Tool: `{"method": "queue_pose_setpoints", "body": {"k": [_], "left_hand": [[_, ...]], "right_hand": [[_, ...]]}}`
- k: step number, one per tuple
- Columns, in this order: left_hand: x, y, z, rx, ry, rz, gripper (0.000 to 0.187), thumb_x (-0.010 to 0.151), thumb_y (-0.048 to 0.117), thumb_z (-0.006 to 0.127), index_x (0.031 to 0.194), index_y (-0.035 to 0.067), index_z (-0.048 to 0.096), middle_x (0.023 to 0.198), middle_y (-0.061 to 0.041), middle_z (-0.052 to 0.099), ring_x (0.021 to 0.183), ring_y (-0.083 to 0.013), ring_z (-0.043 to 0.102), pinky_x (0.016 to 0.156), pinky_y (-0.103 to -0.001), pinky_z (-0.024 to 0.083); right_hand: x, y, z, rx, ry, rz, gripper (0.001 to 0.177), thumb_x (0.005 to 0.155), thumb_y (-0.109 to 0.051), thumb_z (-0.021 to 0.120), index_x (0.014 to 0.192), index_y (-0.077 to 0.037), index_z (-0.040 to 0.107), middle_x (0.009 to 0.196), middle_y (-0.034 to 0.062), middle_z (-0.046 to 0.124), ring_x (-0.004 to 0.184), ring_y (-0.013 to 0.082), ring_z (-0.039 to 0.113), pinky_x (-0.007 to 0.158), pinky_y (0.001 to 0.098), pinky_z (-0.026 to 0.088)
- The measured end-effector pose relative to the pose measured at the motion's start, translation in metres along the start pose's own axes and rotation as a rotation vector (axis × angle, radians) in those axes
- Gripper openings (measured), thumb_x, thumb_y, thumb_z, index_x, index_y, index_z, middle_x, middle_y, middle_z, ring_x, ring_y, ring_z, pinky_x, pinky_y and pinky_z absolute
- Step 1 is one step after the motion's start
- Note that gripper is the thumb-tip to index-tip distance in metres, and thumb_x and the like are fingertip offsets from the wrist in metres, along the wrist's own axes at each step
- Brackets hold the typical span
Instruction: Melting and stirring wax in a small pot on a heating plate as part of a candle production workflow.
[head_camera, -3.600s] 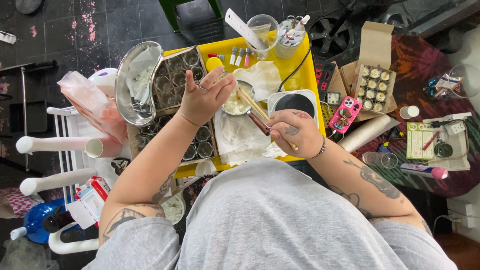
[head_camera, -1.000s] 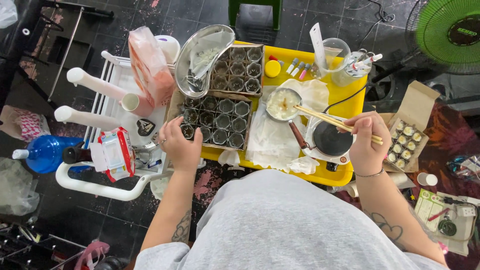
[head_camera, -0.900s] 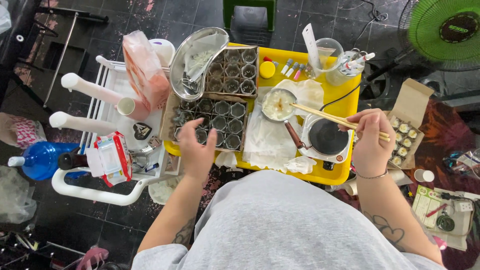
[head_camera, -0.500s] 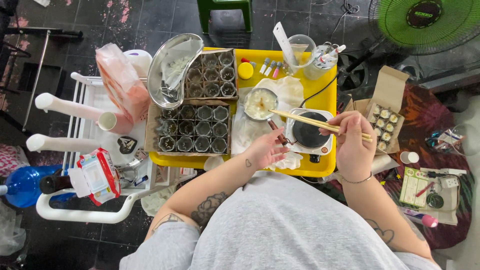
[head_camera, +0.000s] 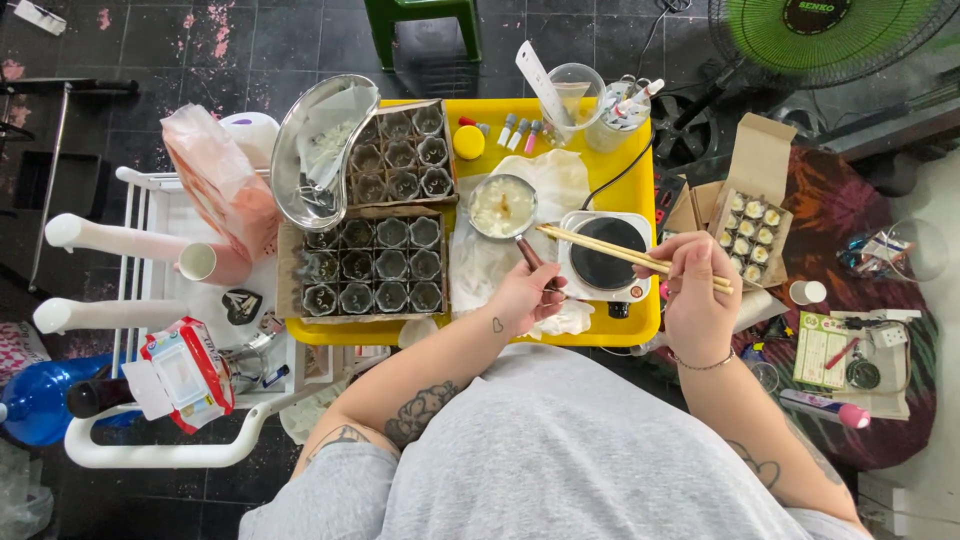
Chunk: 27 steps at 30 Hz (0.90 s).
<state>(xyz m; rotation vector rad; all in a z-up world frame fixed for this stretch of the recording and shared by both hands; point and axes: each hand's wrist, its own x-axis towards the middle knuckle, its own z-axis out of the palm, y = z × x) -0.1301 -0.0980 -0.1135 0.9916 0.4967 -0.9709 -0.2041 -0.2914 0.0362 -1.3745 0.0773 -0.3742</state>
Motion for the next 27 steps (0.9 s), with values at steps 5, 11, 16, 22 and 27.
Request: {"method": "queue_pose_setpoints", "body": {"k": [5, 11, 16, 22, 27], "left_hand": [[-0.005, -0.002, -0.011, 0.019, -0.015, 0.03, 0.017, 0.102, 0.029, 0.06, 0.109, 0.015, 0.054, 0.088, -0.003, 0.067, 0.058, -0.011, 0.062, 0.055, -0.03, 0.057], [-0.023, 0.006, -0.021, 0.026, -0.073, 0.059, 0.018, 0.103, 0.03, 0.059, 0.111, 0.015, 0.053, 0.087, -0.005, 0.07, 0.057, -0.0115, 0.064, 0.056, -0.03, 0.057], [-0.041, 0.015, -0.026, 0.058, -0.063, 0.047, 0.018, 0.102, 0.029, 0.059, 0.111, 0.015, 0.054, 0.086, -0.005, 0.071, 0.056, -0.0123, 0.065, 0.057, -0.03, 0.058], [-0.049, 0.018, -0.034, 0.13, -0.074, 0.074, 0.02, 0.102, 0.03, 0.06, 0.112, 0.014, 0.054, 0.087, -0.007, 0.073, 0.058, -0.0126, 0.066, 0.057, -0.031, 0.058], [-0.06, 0.024, -0.037, 0.152, -0.11, 0.082, 0.018, 0.102, 0.028, 0.06, 0.111, 0.012, 0.057, 0.088, -0.008, 0.073, 0.059, -0.0136, 0.067, 0.056, -0.031, 0.059]], "right_hand": [[0.004, -0.002, 0.003, -0.008, -0.024, -0.019, 0.041, 0.119, -0.027, 0.039, 0.09, -0.001, 0.048, 0.104, 0.0144, 0.061, 0.09, 0.0222, 0.067, 0.088, 0.0351, 0.058], [0.012, 0.002, 0.001, -0.289, 0.003, -0.222, 0.046, 0.119, -0.028, 0.041, 0.084, 0.0, 0.051, 0.093, 0.0109, 0.059, 0.08, 0.0173, 0.062, 0.075, 0.0324, 0.058], [0.026, 0.009, 0.019, -0.734, -0.169, -0.31, 0.036, 0.114, -0.018, 0.051, 0.087, 0.003, 0.064, 0.085, 0.0106, 0.062, 0.078, 0.0236, 0.062, 0.071, 0.0353, 0.051], [0.034, 0.033, 0.047, -0.753, -0.361, -0.267, 0.021, 0.106, -0.012, 0.06, 0.091, 0.003, 0.065, 0.092, 0.0132, 0.063, 0.08, 0.0298, 0.063, 0.071, 0.035, 0.05], [0.036, 0.056, 0.044, -0.75, -0.451, -0.263, 0.017, 0.103, -0.01, 0.063, 0.094, 0.004, 0.064, 0.093, 0.0148, 0.062, 0.082, 0.0335, 0.061, 0.072, 0.0366, 0.049]]}}
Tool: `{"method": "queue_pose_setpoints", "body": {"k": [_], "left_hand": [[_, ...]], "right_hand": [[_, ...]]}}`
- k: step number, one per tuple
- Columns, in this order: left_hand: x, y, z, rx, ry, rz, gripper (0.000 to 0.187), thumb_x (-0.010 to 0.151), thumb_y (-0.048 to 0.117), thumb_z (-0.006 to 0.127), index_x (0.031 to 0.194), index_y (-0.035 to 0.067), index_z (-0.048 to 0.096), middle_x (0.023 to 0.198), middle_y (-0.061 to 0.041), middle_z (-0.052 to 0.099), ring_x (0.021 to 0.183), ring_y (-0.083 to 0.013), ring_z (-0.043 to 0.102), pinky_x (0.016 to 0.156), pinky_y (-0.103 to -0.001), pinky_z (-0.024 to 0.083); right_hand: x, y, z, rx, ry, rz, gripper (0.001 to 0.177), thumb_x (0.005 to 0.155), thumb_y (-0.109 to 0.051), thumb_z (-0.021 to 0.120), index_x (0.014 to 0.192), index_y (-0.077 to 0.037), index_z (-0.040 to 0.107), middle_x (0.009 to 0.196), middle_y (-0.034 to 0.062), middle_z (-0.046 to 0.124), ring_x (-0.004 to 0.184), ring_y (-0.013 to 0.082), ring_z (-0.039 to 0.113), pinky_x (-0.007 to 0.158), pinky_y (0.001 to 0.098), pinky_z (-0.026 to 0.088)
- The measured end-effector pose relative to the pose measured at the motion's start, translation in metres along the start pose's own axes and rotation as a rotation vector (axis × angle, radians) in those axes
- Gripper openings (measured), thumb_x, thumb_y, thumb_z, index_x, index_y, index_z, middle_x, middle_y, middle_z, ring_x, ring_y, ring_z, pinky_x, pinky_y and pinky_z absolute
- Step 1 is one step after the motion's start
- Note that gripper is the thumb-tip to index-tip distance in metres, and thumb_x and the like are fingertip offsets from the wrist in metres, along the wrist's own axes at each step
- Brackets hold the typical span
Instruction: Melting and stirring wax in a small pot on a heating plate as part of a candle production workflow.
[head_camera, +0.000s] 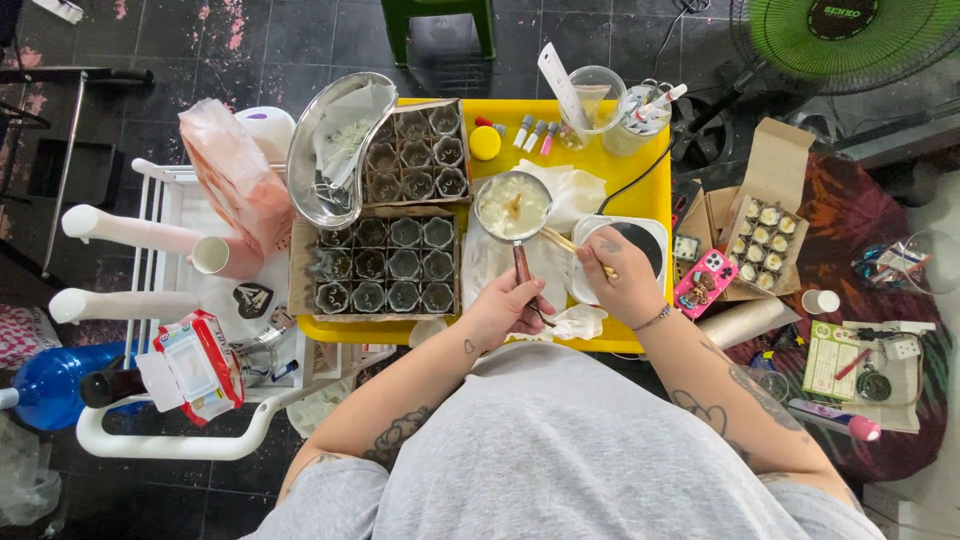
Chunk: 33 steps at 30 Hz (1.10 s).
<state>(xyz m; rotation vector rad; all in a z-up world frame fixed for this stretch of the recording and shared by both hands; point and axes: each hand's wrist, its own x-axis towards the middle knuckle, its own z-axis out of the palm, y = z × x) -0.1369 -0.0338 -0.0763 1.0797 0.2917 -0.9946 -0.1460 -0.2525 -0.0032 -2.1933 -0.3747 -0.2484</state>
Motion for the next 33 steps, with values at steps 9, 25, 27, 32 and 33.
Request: {"method": "queue_pose_setpoints", "body": {"k": [9, 25, 27, 32, 33], "left_hand": [[-0.061, 0.051, 0.015, 0.124, -0.057, 0.048, 0.02, 0.101, 0.028, 0.06, 0.106, 0.008, 0.059, 0.086, -0.01, 0.074, 0.06, -0.0139, 0.067, 0.057, -0.029, 0.058], [-0.115, 0.087, 0.012, 0.247, -0.093, 0.025, 0.017, 0.098, 0.025, 0.063, 0.096, 0.009, 0.058, 0.084, -0.011, 0.075, 0.061, -0.0139, 0.068, 0.058, -0.028, 0.058], [-0.114, 0.085, 0.014, 0.252, -0.098, 0.025, 0.018, 0.098, 0.025, 0.063, 0.096, 0.008, 0.058, 0.082, -0.012, 0.075, 0.061, -0.0141, 0.069, 0.058, -0.029, 0.058], [-0.106, 0.077, 0.022, 0.255, -0.137, -0.03, 0.016, 0.098, 0.023, 0.065, 0.097, 0.008, 0.057, 0.082, -0.012, 0.074, 0.061, -0.015, 0.068, 0.059, -0.029, 0.059], [-0.104, 0.075, 0.023, 0.256, -0.164, -0.031, 0.017, 0.098, 0.023, 0.065, 0.097, 0.008, 0.057, 0.081, -0.012, 0.074, 0.061, -0.016, 0.069, 0.059, -0.03, 0.059]], "right_hand": [[0.002, -0.001, 0.001, 0.014, -0.02, 0.047, 0.019, 0.104, -0.011, 0.06, 0.093, 0.003, 0.064, 0.091, 0.0142, 0.06, 0.082, 0.033, 0.06, 0.072, 0.0374, 0.049], [0.001, -0.007, -0.026, 0.152, 0.15, 0.17, 0.028, 0.11, -0.017, 0.054, 0.095, 0.001, 0.068, 0.089, 0.0088, 0.062, 0.08, 0.0182, 0.064, 0.075, 0.0291, 0.054], [-0.001, 0.0, -0.028, 0.108, 0.162, 0.152, 0.031, 0.111, -0.017, 0.053, 0.094, 0.005, 0.068, 0.089, 0.0102, 0.062, 0.079, 0.0195, 0.063, 0.073, 0.0296, 0.052], [-0.021, 0.014, -0.054, 0.268, 0.415, 0.087, 0.037, 0.118, -0.02, 0.046, 0.089, 0.0, 0.058, 0.095, 0.0069, 0.063, 0.08, 0.0132, 0.066, 0.073, 0.0261, 0.057], [-0.024, 0.015, -0.062, 0.197, 0.516, 0.07, 0.036, 0.119, -0.019, 0.045, 0.091, -0.001, 0.059, 0.09, 0.0063, 0.063, 0.076, 0.0104, 0.064, 0.066, 0.0242, 0.053]]}}
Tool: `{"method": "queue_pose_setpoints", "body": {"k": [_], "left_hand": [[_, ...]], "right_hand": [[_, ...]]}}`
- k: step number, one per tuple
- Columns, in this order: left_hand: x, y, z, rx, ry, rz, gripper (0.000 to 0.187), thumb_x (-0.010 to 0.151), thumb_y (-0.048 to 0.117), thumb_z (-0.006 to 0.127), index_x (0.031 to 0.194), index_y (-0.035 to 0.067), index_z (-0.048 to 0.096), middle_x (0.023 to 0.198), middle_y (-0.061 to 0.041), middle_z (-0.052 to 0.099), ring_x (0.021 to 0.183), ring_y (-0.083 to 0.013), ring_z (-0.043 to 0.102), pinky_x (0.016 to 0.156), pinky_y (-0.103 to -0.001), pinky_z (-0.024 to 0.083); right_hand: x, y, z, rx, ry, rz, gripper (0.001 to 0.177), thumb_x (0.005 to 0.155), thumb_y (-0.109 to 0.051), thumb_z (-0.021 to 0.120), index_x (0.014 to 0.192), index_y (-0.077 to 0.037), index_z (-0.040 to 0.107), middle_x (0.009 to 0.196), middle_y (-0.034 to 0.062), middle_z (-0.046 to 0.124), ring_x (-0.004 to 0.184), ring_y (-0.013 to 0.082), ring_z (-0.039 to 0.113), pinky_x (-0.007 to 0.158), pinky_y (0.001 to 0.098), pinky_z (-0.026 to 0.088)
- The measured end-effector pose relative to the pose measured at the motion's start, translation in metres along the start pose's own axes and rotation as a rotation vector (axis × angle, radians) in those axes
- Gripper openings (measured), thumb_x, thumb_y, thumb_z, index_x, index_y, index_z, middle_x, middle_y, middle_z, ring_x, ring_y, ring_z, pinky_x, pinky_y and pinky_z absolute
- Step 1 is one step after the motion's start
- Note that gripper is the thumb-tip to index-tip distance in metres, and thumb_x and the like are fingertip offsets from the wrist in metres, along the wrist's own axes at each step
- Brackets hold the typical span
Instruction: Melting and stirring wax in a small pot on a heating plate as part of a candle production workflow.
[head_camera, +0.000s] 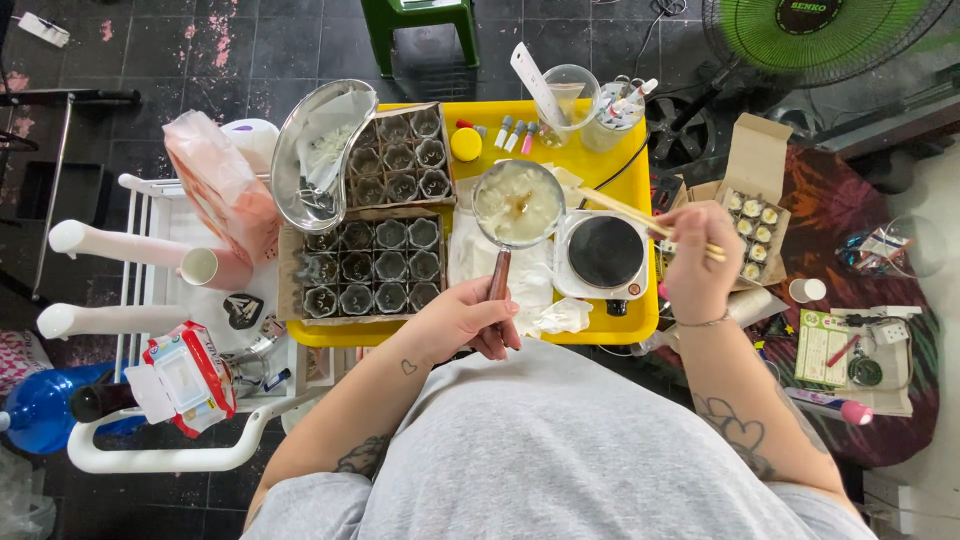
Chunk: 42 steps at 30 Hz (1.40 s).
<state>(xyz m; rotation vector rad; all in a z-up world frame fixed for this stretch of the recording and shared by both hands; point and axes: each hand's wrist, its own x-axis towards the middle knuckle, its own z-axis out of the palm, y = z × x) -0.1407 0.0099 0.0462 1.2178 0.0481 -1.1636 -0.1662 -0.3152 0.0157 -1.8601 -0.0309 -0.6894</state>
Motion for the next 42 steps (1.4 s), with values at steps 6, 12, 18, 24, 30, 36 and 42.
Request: {"method": "queue_pose_setpoints", "body": {"k": [6, 12, 18, 24, 30, 36, 42], "left_hand": [[0.032, -0.008, 0.021, 0.061, -0.156, -0.032, 0.019, 0.098, 0.025, 0.065, 0.101, 0.009, 0.055, 0.083, -0.012, 0.074, 0.064, -0.0177, 0.072, 0.06, -0.03, 0.059], [0.082, -0.035, 0.045, 0.061, -0.245, -0.059, 0.019, 0.1, 0.026, 0.063, 0.104, 0.009, 0.054, 0.085, -0.013, 0.074, 0.062, -0.0177, 0.07, 0.06, -0.031, 0.059], [0.097, -0.047, 0.08, 0.058, -0.28, -0.065, 0.023, 0.103, 0.028, 0.059, 0.108, 0.008, 0.049, 0.093, -0.014, 0.074, 0.063, -0.0155, 0.068, 0.063, -0.03, 0.059], [0.094, -0.052, 0.1, 0.075, -0.285, -0.105, 0.026, 0.103, 0.03, 0.057, 0.117, 0.009, 0.05, 0.098, -0.012, 0.075, 0.065, -0.0131, 0.068, 0.062, -0.028, 0.059], [0.103, -0.065, 0.097, 0.063, -0.291, -0.12, 0.026, 0.102, 0.031, 0.057, 0.118, 0.011, 0.051, 0.099, -0.01, 0.074, 0.065, -0.0118, 0.068, 0.061, -0.027, 0.058], [0.115, -0.083, 0.093, 0.051, -0.235, -0.09, 0.024, 0.103, 0.031, 0.057, 0.113, 0.01, 0.052, 0.099, -0.011, 0.076, 0.065, -0.0129, 0.069, 0.062, -0.028, 0.059], [0.112, -0.071, 0.099, 0.134, -0.199, -0.121, 0.028, 0.102, 0.034, 0.061, 0.113, 0.009, 0.054, 0.099, -0.011, 0.075, 0.065, -0.0136, 0.069, 0.061, -0.028, 0.059]], "right_hand": [[-0.006, -0.022, -0.062, 0.008, 0.31, -0.024, 0.042, 0.118, -0.026, 0.041, 0.086, -0.002, 0.054, 0.082, 0.0066, 0.065, 0.062, 0.0066, 0.057, 0.057, 0.0252, 0.044], [-0.042, -0.043, -0.082, 0.203, 0.293, -0.001, 0.05, 0.129, -0.029, 0.042, 0.091, 0.003, 0.048, 0.096, 0.0169, 0.063, 0.071, 0.0119, 0.056, 0.076, 0.0312, 0.059], [-0.054, -0.053, -0.087, 0.138, 0.283, -0.001, 0.051, 0.128, -0.027, 0.039, 0.089, 0.004, 0.047, 0.092, 0.0183, 0.06, 0.066, 0.0158, 0.054, 0.072, 0.0337, 0.059], [-0.071, -0.056, -0.094, 0.184, 0.295, -0.017, 0.052, 0.127, -0.027, 0.039, 0.086, 0.004, 0.047, 0.095, 0.0197, 0.062, 0.073, 0.019, 0.059, 0.069, 0.032, 0.057], [-0.074, -0.066, -0.085, 0.168, 0.299, -0.003, 0.046, 0.123, -0.028, 0.04, 0.088, 0.001, 0.048, 0.092, 0.0173, 0.062, 0.078, 0.0173, 0.061, 0.071, 0.0281, 0.056], [-0.082, -0.059, -0.09, 0.084, 0.267, 0.064, 0.053, 0.125, -0.03, 0.041, 0.084, 0.002, 0.049, 0.093, 0.0168, 0.062, 0.079, 0.0162, 0.06, 0.07, 0.0236, 0.046], [-0.047, -0.073, -0.089, -0.006, 0.068, 0.046, 0.05, 0.119, -0.037, 0.04, 0.087, 0.0, 0.053, 0.101, 0.0142, 0.064, 0.079, 0.0154, 0.068, 0.072, 0.0264, 0.057]]}}
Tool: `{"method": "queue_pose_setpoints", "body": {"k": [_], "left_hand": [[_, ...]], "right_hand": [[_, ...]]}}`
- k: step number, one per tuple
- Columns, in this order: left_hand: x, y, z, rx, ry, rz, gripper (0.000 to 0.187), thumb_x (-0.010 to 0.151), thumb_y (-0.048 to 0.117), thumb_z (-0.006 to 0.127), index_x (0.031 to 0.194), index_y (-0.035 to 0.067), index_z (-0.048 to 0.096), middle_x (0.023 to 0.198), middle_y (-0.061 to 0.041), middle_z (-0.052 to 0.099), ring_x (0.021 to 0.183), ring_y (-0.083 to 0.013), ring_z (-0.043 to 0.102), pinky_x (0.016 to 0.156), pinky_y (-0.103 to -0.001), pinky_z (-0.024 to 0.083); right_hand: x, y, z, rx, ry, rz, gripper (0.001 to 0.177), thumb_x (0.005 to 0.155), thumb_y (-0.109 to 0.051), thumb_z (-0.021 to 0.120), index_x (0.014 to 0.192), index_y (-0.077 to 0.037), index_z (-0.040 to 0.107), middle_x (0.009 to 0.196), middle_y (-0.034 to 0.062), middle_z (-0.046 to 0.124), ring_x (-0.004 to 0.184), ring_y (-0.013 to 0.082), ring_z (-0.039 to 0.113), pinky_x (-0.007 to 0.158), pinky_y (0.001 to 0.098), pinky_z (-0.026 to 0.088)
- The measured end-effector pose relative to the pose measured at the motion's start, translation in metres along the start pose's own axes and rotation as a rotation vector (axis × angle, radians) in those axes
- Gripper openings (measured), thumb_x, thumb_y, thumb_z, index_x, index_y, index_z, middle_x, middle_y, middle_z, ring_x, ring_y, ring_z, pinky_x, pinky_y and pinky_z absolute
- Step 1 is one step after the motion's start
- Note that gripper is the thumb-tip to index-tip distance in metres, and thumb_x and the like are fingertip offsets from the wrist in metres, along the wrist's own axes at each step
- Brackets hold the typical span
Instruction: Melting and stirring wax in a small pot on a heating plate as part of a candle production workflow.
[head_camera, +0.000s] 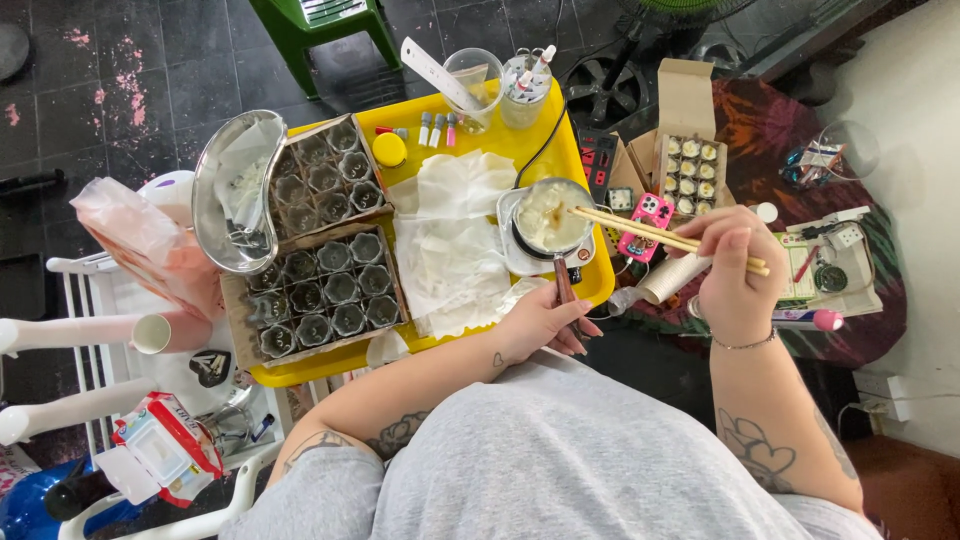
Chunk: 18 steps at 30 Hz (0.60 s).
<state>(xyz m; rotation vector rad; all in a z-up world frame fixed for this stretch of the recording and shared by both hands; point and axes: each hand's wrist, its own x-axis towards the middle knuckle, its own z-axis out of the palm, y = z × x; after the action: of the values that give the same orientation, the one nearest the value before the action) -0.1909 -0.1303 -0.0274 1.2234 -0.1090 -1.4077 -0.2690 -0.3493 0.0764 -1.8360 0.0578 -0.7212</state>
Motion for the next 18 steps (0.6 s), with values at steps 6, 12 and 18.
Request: {"method": "queue_pose_setpoints", "body": {"k": [6, 12, 18], "left_hand": [[0.001, 0.009, 0.001, 0.13, 0.02, -0.019, 0.044, 0.101, 0.044, 0.054, 0.128, 0.009, 0.056, 0.103, -0.008, 0.076, 0.066, -0.013, 0.069, 0.058, -0.027, 0.056], [0.005, 0.006, -0.017, 0.107, 0.094, -0.162, 0.064, 0.102, 0.06, 0.041, 0.138, 0.008, 0.051, 0.121, -0.005, 0.066, 0.082, -0.0208, 0.072, 0.065, -0.035, 0.058], [-0.001, -0.018, -0.103, -0.105, 0.266, 0.006, 0.062, 0.101, 0.057, 0.041, 0.139, 0.01, 0.057, 0.121, -0.005, 0.074, 0.092, -0.0185, 0.072, 0.075, -0.033, 0.058]], "right_hand": [[0.021, -0.001, 0.009, -0.006, -0.09, 0.161, 0.051, 0.118, -0.038, 0.045, 0.088, 0.002, 0.054, 0.098, 0.0123, 0.063, 0.084, 0.0176, 0.069, 0.08, 0.0297, 0.058], [0.02, 0.006, 0.018, -0.049, -0.075, 0.147, 0.051, 0.117, -0.039, 0.047, 0.091, 0.004, 0.056, 0.097, 0.0126, 0.064, 0.084, 0.0177, 0.066, 0.082, 0.0307, 0.057], [0.002, 0.009, 0.016, 0.068, 0.013, 0.139, 0.05, 0.121, -0.038, 0.045, 0.092, 0.002, 0.052, 0.095, 0.0128, 0.06, 0.085, 0.0179, 0.066, 0.079, 0.0314, 0.061]]}}
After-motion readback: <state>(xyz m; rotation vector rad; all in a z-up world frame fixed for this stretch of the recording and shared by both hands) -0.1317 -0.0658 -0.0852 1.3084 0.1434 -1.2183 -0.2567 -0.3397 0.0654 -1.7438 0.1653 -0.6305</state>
